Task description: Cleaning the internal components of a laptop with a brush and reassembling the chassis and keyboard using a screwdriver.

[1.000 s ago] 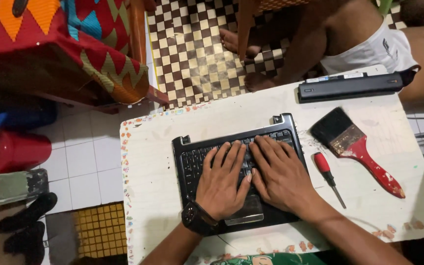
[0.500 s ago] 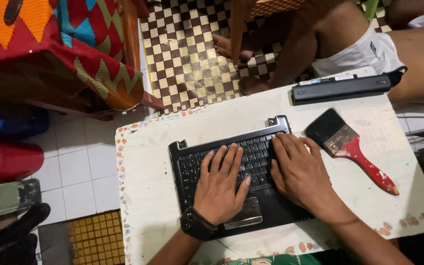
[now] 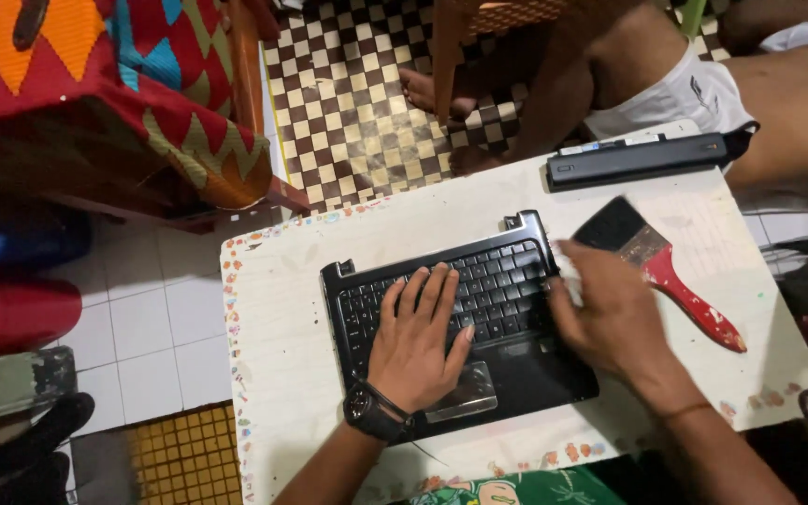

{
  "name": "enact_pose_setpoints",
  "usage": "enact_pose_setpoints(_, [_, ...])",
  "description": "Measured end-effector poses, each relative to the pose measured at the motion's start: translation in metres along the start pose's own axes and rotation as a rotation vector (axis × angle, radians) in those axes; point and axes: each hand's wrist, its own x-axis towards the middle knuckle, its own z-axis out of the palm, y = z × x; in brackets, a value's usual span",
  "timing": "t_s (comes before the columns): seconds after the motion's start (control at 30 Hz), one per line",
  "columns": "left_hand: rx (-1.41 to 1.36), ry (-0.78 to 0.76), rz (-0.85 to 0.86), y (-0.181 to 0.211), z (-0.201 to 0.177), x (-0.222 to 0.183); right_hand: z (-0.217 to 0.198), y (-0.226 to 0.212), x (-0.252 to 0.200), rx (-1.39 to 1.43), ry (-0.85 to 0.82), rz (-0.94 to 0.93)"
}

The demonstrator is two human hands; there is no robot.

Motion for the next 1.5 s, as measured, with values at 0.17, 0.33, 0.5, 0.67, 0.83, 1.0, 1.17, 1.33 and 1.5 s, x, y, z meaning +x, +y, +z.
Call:
enact_pose_setpoints(0.17, [-0.006,-0.027,0.008,0.002,-0.005,0.004,-0.039,0.006,-0.036,-0.347,-0.179,0.200])
enact_pose_setpoints(0.33, [0.000,-0.101,-0.004,0.004,-0.014,0.013,-0.025,0.019,-0.053,-0.425,-0.285,0.278])
enact_pose_setpoints(0.5, [-0.099,0.017,-0.028,-0.005,0.011,0.045,-0.013,0.034,-0.061,-0.243,-0.139,0.246])
enact_pose_setpoints(0.67, [-0.229,-0.100,-0.198,-0.011,0.026,0.091,-0.040,-0.010,-0.010,-0.173,-0.159,0.218])
enact_pose_setpoints(0.83, [-0.311,-0.211,-0.314,-0.010,0.034,0.109,-0.039,-0.023,0.024,-0.114,-0.422,0.318])
enact_pose_setpoints(1.0, [-0.341,-0.194,-0.337,-0.007,0.028,0.114,-0.020,-0.018,0.025,-0.153,-0.473,0.304])
enact_pose_setpoints(1.17, [-0.395,-0.168,-0.382,-0.005,0.025,0.116,-0.016,-0.024,0.026,-0.234,-0.490,0.228])
enact_pose_setpoints(1.33, [-0.396,-0.141,-0.363,-0.008,0.028,0.113,-0.015,-0.031,0.030,-0.269,-0.587,0.219])
enact_pose_setpoints(1.5, [-0.427,-0.105,-0.336,-0.010,0.036,0.113,-0.010,-0.028,0.024,-0.257,-0.554,0.207])
